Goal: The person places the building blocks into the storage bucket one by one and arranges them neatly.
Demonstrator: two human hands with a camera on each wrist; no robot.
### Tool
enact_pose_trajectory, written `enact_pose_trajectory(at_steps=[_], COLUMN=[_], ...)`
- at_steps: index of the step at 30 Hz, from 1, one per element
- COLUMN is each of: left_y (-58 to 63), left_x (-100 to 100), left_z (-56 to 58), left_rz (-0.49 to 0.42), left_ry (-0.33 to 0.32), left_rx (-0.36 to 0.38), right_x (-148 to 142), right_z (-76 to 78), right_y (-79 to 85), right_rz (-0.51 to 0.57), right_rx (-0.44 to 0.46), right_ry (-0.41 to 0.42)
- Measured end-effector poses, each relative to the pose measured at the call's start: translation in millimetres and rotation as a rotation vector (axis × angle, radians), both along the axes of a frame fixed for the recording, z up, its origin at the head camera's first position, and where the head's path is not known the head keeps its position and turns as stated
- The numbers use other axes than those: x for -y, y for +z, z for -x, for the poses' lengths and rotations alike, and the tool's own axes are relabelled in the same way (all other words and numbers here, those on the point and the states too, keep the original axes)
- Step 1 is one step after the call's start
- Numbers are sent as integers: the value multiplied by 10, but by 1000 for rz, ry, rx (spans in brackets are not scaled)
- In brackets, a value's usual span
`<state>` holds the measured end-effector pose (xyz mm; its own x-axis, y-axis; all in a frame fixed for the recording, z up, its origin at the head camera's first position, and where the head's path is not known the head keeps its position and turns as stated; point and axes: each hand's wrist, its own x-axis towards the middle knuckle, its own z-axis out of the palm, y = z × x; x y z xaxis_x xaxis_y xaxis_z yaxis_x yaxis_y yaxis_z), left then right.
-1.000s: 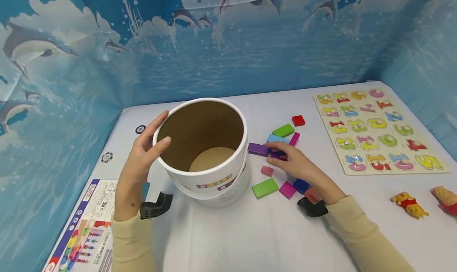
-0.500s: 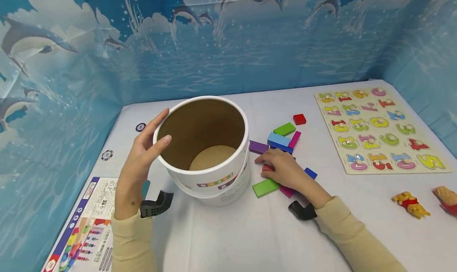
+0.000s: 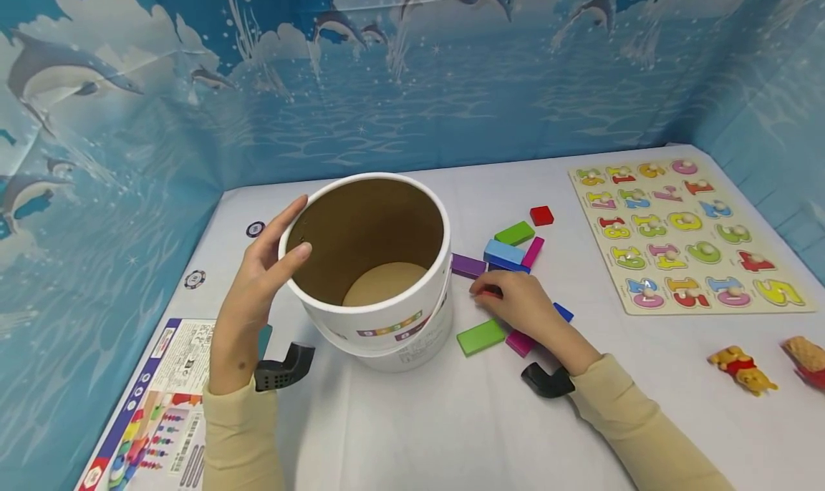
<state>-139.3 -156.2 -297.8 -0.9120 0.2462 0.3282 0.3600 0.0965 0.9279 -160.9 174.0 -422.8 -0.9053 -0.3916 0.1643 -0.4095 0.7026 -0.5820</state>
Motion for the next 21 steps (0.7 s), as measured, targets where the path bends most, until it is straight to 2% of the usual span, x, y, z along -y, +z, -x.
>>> enact_pose_trajectory(at_steps=[5, 14, 21], left_y=[-7, -13, -5], left_x=[5, 14, -2], left_z=[10, 11, 4], left_rz=[5, 6, 6], left_ry=[5, 11, 5], left_rx=[-6, -11, -1], right_x=[-3, -14, -65], right_z=[16, 27, 15], right_y=[-1, 3, 40], right_rz=[7, 38, 78], right_rx=[13, 43, 132], right_ry=[-16, 27, -1])
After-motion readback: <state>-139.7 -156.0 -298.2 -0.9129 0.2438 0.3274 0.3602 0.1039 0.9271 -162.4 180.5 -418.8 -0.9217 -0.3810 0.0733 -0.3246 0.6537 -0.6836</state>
